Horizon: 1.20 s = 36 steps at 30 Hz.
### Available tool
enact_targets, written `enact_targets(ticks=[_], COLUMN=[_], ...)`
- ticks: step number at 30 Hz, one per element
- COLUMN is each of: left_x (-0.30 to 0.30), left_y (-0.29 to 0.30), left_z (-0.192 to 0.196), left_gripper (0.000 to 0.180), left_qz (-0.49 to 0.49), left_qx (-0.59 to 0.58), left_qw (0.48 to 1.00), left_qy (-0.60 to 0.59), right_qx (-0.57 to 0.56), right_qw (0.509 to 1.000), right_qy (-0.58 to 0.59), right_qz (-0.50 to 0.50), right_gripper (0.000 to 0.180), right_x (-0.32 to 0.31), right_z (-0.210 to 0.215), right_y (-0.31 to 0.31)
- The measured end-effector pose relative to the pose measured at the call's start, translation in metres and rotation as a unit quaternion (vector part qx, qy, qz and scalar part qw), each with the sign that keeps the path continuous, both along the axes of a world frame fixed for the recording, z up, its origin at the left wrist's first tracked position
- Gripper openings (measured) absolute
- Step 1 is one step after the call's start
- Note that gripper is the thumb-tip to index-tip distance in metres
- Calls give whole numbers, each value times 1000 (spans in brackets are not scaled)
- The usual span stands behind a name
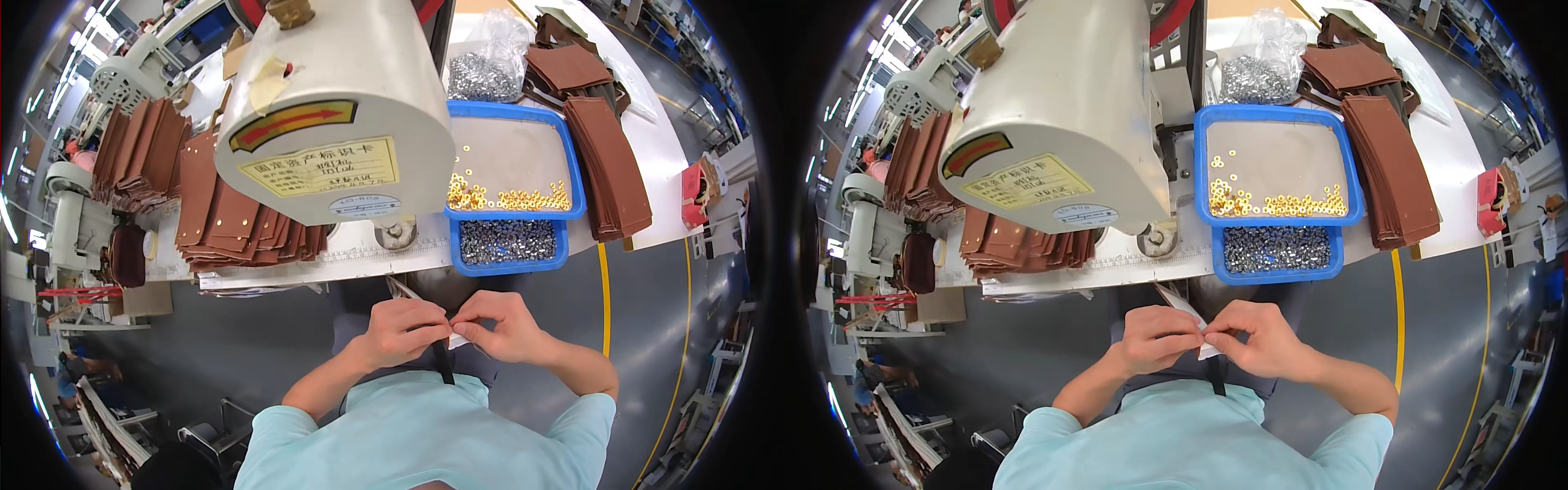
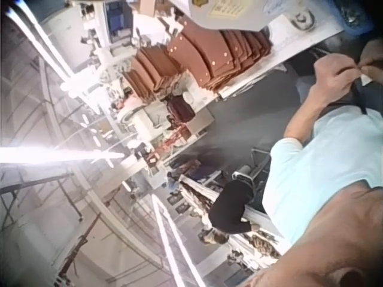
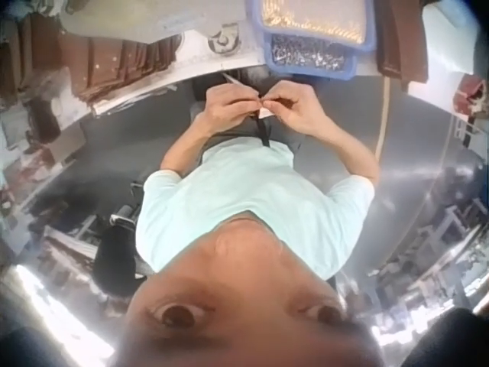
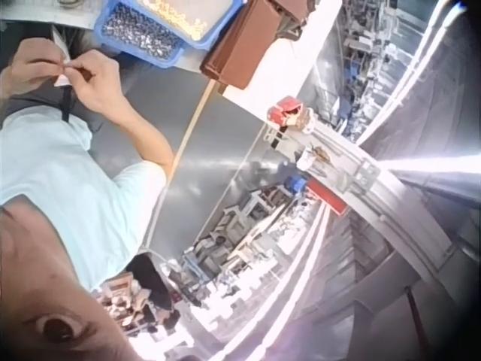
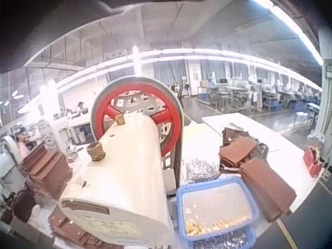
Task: Manually insert metal rivets into pre-punched holes in leather panels at a workshop station.
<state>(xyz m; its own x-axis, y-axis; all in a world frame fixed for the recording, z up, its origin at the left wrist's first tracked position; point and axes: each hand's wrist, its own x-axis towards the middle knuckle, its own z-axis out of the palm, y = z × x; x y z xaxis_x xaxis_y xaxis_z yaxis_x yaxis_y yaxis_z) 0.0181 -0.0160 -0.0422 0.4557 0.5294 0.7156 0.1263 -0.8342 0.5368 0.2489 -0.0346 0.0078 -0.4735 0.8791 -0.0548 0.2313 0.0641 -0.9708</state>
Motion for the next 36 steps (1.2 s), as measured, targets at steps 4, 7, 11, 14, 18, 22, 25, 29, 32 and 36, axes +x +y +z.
enact_targets(ticks=[4,7,11,14,18,22,25,29,32,36], left_x=[-1,0,0,-2,0,2,4,9,11,5], left_y=[-1,-2,-6,-11,-20,-22,-22,-22,-18,-9], left_z=[3,5,2,6,18,28,32,42,47,42], left_gripper=[29,30,26,26,28,30,32,40,55,65], left_qz=[8,7,-2,-9,3,9,7,-6,-15,40], left_qx=[-22,-42,-66,-96,-138,-157,-192,-269,-355,-334], left_qw=[1000,999,997,995,989,986,981,963,934,933], left_qy=[21,20,27,28,46,63,39,1,28,130], right_qx=[132,159,222,269,266,255,325,374,401,339], right_qw=[988,983,971,958,953,959,939,920,905,931], right_qy=[-74,-91,-90,-102,-137,-116,-108,-118,-144,-115], right_qz=[-16,-6,12,18,51,46,28,3,19,75], right_gripper=[8,11,18,29,34,23,24,21,23,24], right_x=[-7,-6,-5,-5,2,6,5,1,-2,-6], right_z=[6,7,1,13,-4,-10,-11,-13,-21,-6], right_y=[-5,-6,-8,-11,-8,-6,-4,-2,2,29])
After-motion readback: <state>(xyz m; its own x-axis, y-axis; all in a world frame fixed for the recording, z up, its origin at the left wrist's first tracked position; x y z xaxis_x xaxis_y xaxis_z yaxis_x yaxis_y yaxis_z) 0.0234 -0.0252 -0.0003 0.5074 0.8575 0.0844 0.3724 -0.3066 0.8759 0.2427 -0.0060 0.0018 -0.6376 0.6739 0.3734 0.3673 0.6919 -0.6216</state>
